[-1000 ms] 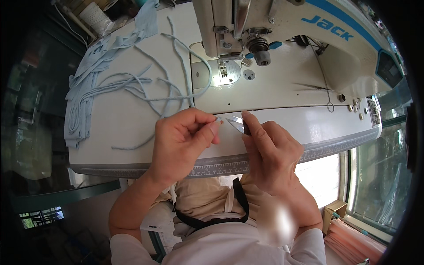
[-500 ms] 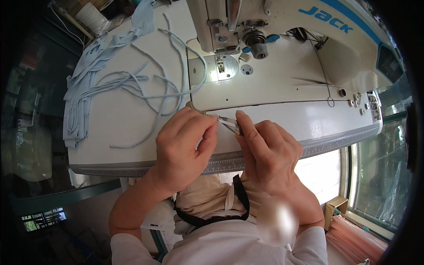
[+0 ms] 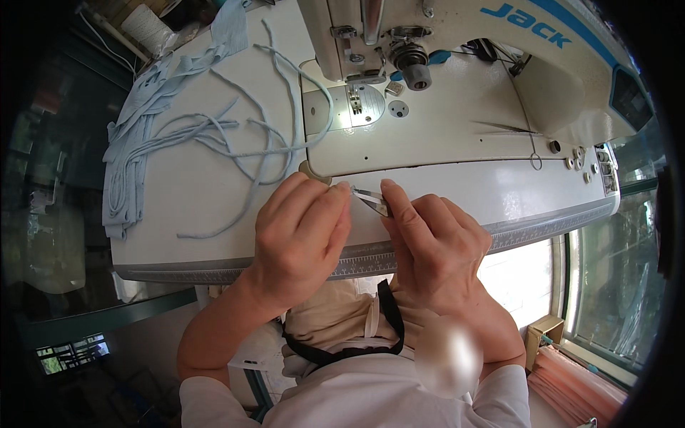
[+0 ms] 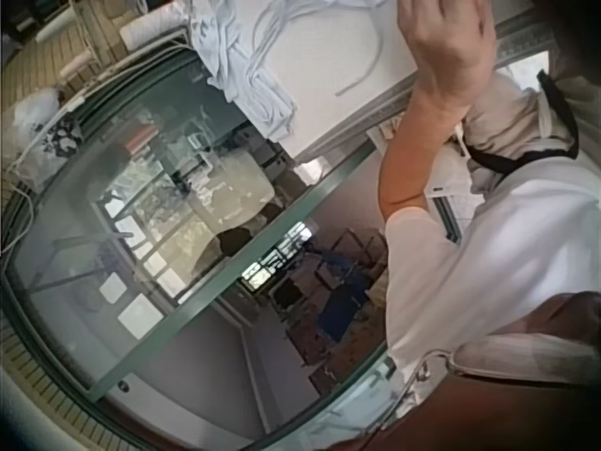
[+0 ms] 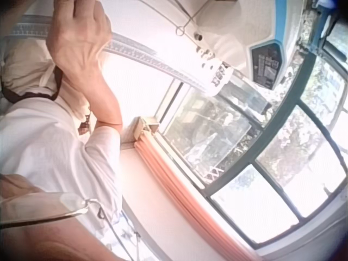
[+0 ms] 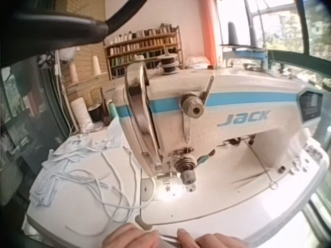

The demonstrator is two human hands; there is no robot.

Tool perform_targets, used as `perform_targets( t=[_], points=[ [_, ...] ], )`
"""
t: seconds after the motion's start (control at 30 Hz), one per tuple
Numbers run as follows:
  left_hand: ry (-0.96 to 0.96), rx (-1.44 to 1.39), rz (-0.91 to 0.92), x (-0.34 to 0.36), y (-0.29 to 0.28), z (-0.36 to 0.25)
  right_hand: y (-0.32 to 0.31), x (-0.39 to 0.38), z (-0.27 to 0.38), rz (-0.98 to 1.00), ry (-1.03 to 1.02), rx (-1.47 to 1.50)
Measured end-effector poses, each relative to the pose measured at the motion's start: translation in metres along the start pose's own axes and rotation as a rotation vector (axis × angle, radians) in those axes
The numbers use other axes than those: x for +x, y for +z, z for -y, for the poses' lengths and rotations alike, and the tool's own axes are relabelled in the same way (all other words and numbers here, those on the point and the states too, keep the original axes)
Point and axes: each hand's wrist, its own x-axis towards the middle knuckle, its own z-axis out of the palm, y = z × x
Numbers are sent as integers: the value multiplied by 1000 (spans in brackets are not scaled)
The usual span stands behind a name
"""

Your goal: The person threads a needle, then uses a sewing machine to stitch a light blue elastic band. After sewing, they use scissors to trim the excess elastic and thread, then fold the finished piece.

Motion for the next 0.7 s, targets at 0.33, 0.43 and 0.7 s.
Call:
perform_targets(
  t=[0.33,0.43,0.7],
  points=[
    [55,48,4,1,0,1,0,-1,0,0,18,27],
    [72,64,9,0,0,1,-1,-1,0,2,21,39],
    [114,84,7,0,0,2,-2,0,1,11,27,53]
  ],
)
